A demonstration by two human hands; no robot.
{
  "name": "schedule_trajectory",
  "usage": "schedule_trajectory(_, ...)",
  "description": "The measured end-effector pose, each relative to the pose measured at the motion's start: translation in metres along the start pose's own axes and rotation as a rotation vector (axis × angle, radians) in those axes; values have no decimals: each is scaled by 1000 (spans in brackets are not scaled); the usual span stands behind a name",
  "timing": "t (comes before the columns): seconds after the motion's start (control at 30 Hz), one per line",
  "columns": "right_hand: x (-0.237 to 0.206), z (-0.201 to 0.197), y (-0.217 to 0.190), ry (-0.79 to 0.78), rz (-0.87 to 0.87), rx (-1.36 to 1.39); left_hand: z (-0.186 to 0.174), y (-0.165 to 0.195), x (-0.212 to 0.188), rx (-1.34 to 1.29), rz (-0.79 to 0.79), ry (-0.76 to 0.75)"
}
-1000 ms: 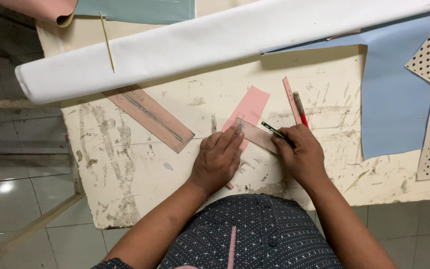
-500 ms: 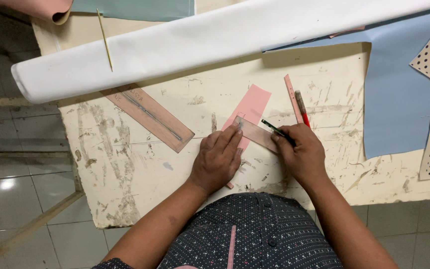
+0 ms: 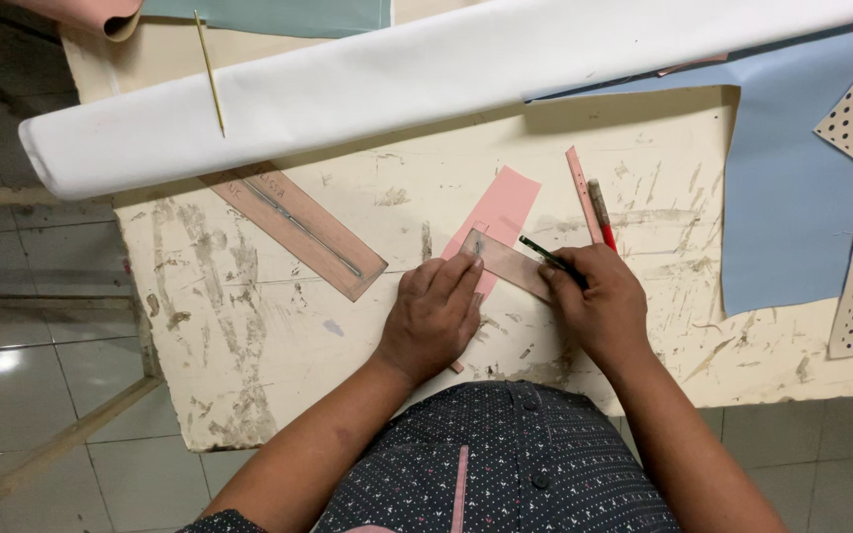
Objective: The person searches through a cluttered drawer, then moves to a work table to measure and mark a pink paper template using a ruler and pencil. The person draws multiple parallel lines on the template.
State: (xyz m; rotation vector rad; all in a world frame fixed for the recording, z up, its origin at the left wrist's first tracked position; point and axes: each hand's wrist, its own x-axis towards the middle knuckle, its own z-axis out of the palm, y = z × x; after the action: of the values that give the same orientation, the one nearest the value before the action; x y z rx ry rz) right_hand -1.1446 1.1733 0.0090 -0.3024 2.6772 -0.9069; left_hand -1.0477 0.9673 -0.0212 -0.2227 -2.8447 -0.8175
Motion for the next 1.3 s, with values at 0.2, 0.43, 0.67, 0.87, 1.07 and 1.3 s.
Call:
schedule_trajectory(0.2, 0, 0, -1, 6, -5, -6, 3, -2, -1, -11, 3, 9)
schedule_trajectory(0.43, 0, 1, 0, 50, -50, 7, 1, -1, 0, 13, 19, 38)
schedule_trajectory(0.67, 0, 2, 1, 48, -28, -10, 0, 15, -2, 206, -34, -40)
schedule_trajectory(0.87, 0, 3, 2, 45, -45, -29, 3, 11, -4, 150, -19, 21)
schedule_trajectory(1.07, 0, 3, 1, 48, -53, -18, 4, 10, -6, 185, -4, 19)
schedule_trajectory(1.3, 0, 0, -5, 46, -47, -65, 4, 12, -5, 185, -6, 30)
